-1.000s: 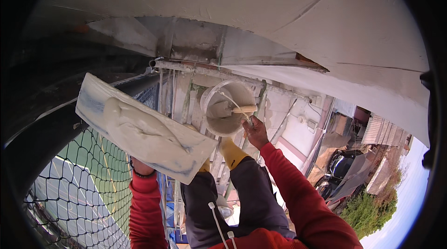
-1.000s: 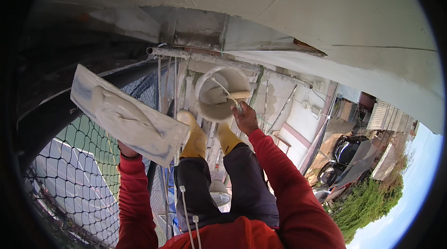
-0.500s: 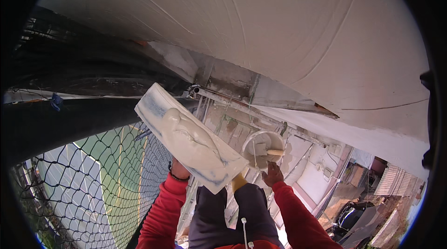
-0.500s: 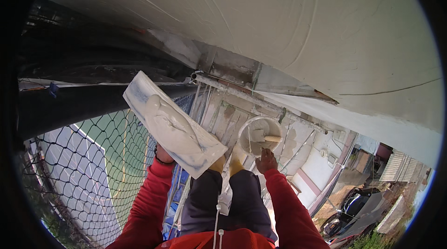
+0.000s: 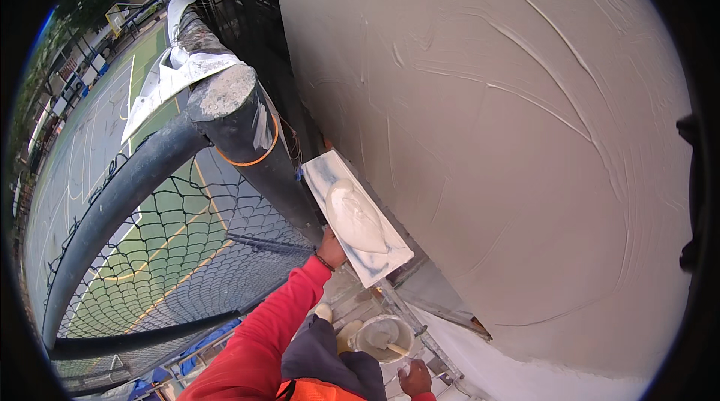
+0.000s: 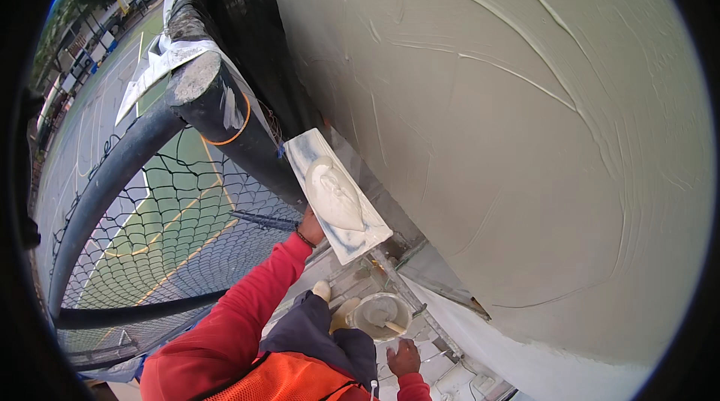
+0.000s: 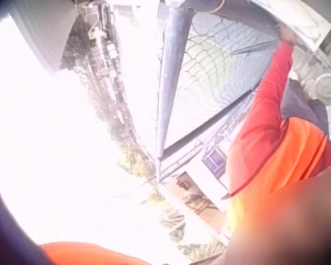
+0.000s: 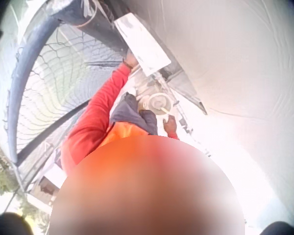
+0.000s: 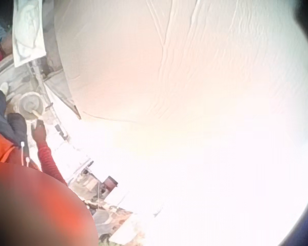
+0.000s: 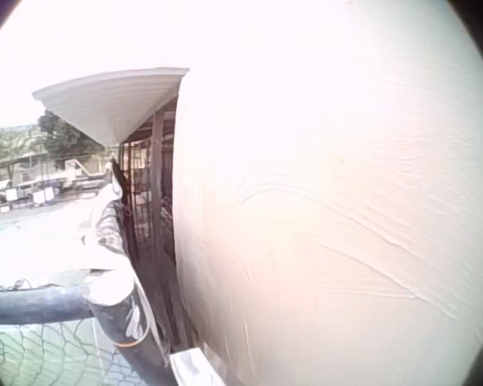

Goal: The person repeatedly scoops plaster from a bucket with a trowel and applies it to a wall using a hawk and trowel, smoothing the surface in long strokes. The person works on a vertical wall section adjacent to a fenced outdoor court.

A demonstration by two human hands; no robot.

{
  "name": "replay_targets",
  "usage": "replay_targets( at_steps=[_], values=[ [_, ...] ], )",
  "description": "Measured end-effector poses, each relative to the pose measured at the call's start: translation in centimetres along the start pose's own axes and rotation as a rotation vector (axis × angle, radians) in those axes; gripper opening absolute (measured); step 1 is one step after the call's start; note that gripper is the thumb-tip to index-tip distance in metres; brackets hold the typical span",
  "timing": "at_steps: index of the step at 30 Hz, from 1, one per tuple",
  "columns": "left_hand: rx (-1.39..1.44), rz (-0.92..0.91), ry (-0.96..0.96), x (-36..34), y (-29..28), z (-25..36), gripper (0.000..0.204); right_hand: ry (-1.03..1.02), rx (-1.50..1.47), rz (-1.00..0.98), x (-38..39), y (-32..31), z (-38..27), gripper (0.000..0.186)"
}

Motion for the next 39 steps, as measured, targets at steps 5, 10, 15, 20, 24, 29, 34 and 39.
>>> replay_targets(
  at_steps=[5, 10, 15, 20, 24, 29, 34, 39],
  values=[
    [0.045, 0.067, 0.05, -2.5, 4.7, 3.7, 0.047, -0.274, -0.086, 0.219, -6.9, -11.9, -13.4, 0.04],
    [0.037, 0.046, 0.079, -3.9, 9.2, 7.8, 0.044, -0.479, -0.159, 0.329, -7.8, -18.5, -23.6, 0.033],
    [-0.255, -0.056, 0.139, -5.4, 15.4, 14.1, 0.039, -0.626, -0.123, 0.478, -7.5, -24.7, -30.9, 0.034],
    [-0.177, -0.006, 0.212, -6.7, 19.8, 20.4, 0.032, -0.736, -0.061, 0.73, -6.9, -30.4, -34.8, 0.039],
    [-0.199, 0.01, 0.081, -7.6, 21.8, 23.4, 0.032, -0.862, 0.182, 0.93, -8.0, -35.2, -38.2, 0.049],
    [-0.544, -0.084, 0.518, -7.5, 24.9, 29.6, 0.024, -0.927, 0.463, 0.966, -11.9, -38.8, -42.0, 0.059],
    [-0.706, -0.054, 0.588, -8.9, 25.2, 32.1, 0.03, -0.894, 0.66, 1.067, -14.5, -40.5, -44.6, 0.053],
    [-0.566, -0.059, 0.477, -11.0, 26.1, 32.5, 0.028, -0.79, 0.852, 1.128, -17.3, -43.1, -46.7, 0.048]
  ],
)
Point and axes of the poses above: each hand's wrist, its own x-axis away from the middle knuckle, its own y-axis out of the palm, z = x × y, the point moved 8 cm from there along -x, towards the middle knuckle, and after that the axes turned 6 degrees about x, right-handed, at the moved point
